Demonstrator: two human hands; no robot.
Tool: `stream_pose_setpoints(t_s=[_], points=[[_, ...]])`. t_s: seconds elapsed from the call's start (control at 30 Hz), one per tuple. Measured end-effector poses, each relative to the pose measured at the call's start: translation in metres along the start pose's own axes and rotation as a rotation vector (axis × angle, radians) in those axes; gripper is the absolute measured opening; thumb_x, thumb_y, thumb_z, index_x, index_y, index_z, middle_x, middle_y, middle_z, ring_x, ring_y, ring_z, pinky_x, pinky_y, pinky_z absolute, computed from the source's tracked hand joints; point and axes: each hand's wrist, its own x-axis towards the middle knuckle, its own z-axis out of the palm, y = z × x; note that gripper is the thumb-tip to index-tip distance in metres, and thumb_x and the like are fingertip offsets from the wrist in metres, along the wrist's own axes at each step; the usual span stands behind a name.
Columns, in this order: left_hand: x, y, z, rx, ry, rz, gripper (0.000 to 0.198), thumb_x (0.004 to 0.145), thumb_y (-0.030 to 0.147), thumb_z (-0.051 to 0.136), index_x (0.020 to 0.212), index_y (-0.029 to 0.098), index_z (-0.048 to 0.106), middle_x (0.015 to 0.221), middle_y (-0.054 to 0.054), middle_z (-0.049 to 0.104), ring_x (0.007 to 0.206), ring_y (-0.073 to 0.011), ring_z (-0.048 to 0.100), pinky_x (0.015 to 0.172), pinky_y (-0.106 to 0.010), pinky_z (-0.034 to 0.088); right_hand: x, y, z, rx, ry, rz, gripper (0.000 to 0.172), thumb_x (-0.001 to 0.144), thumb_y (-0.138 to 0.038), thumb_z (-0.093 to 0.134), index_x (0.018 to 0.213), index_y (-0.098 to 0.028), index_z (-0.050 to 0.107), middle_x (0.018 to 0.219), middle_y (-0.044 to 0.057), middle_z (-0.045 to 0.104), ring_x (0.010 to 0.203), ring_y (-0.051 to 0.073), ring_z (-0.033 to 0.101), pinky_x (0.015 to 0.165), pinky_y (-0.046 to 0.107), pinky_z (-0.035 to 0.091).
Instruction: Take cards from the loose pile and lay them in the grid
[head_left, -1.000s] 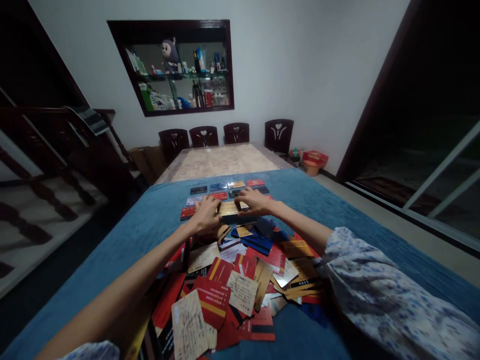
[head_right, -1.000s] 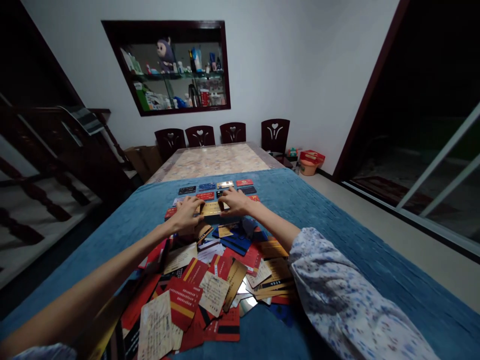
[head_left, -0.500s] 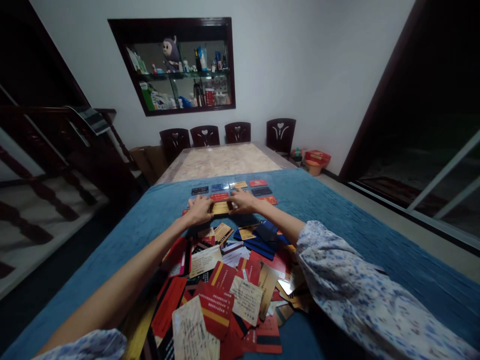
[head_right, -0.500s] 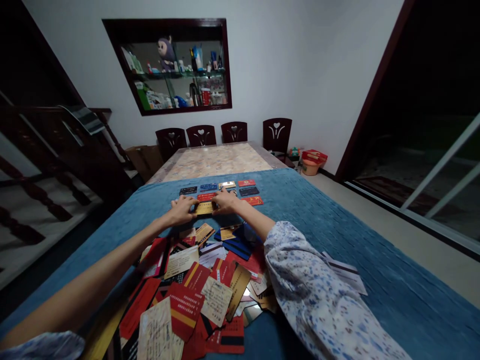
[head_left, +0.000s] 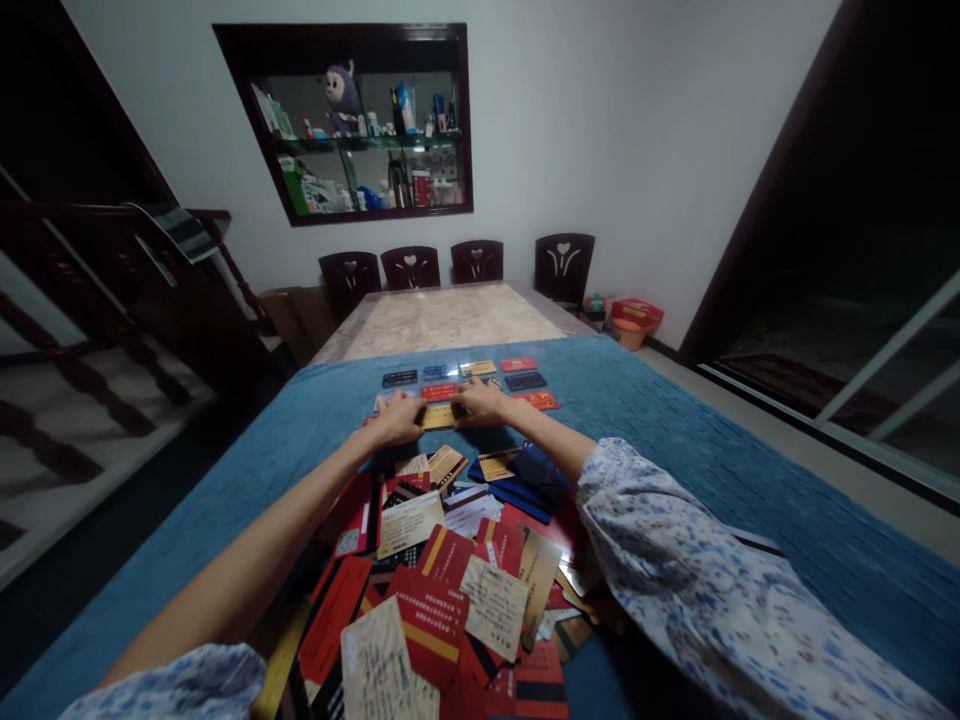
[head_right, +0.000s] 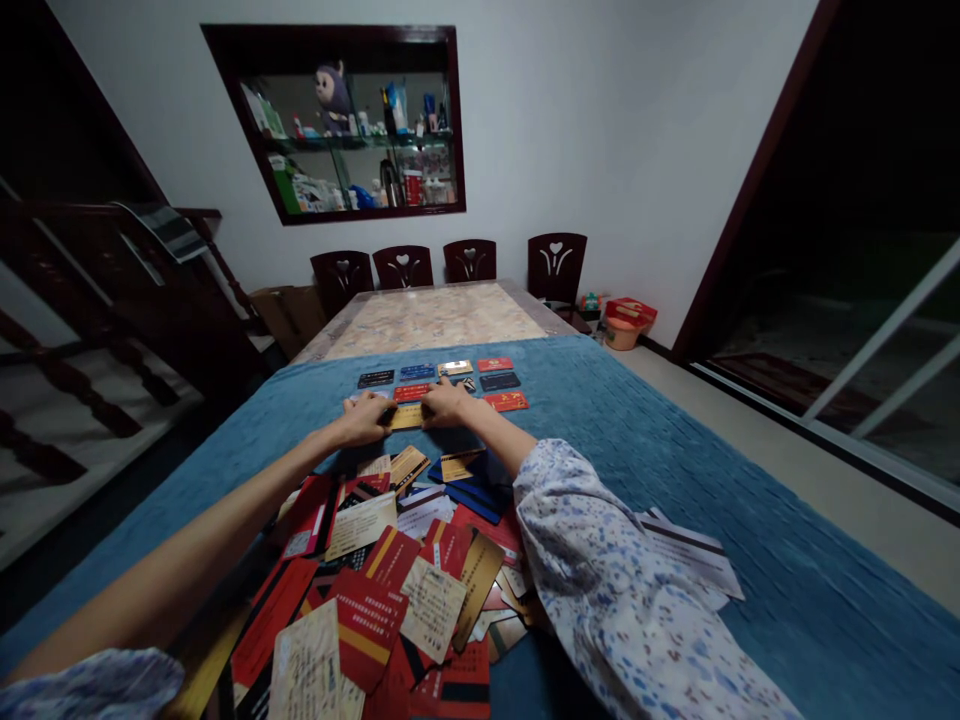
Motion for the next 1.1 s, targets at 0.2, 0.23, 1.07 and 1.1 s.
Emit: stream_pose_setpoints(t_s=[0.2, 0.23, 1.07, 1.1], points=[[-0.001, 0.0, -0.002, 0.023, -0.033, 0.017, 0.041, 0.074, 0.023, 0.058, 0.114, 0.022, 0.066, 0.12, -0.013, 0.065, 0.124, -0.038, 0.044, 0.094, -0.053, 0.039, 0.003, 0.002, 0.004, 0.0, -0.003, -0.003, 0.035, 0.086, -0.041, 0.068, 0.116, -0.023, 0.069, 0.133, 0.013, 0.059, 0.127, 0.035, 0.047, 0.094, 0.045, 0.046], [-0.001, -0.001, -0.002, 0.031, -0.037, 0.016, 0.041, 0.074, 0.023, 0.057, 0.114, 0.022, 0.066, 0.121, -0.013, 0.065, 0.125, -0.0379, 0.044, 0.094, -0.053, 0.039, 0.003, 0.002, 0.004, 0.002, -0.003, -0.003, 0.035, 0.086, -0.04, 0.068, 0.116, -0.023, 0.069, 0.134, 0.013, 0.059, 0.127, 0.035, 0.047, 0.095, 0.045, 0.046], [-0.014, -0.001, 0.004, 0.053, 0.097, 0.111, 0.025, 0.075, 0.021, 0.055, 0.098, 0.021, 0.064, 0.118, -0.014, 0.061, 0.12, -0.0363, 0.043, 0.091, -0.052, 0.033, 0.001, 0.01, 0.006, -0.012, 0.04, -0.021, 0.047, 0.086, -0.049, 0.064, 0.126, -0.025, 0.065, 0.132, 0.013, 0.059, 0.127, 0.037, 0.045, 0.096, 0.05, 0.043], [-0.015, -0.001, 0.004, 0.05, 0.111, 0.12, 0.024, 0.076, 0.021, 0.054, 0.098, 0.021, 0.065, 0.118, -0.013, 0.061, 0.12, -0.0358, 0.043, 0.091, -0.052, 0.033, -0.002, 0.011, 0.006, -0.014, 0.053, -0.019, 0.048, 0.086, -0.048, 0.064, 0.128, -0.026, 0.064, 0.133, 0.014, 0.059, 0.128, 0.036, 0.045, 0.096, 0.049, 0.044]])
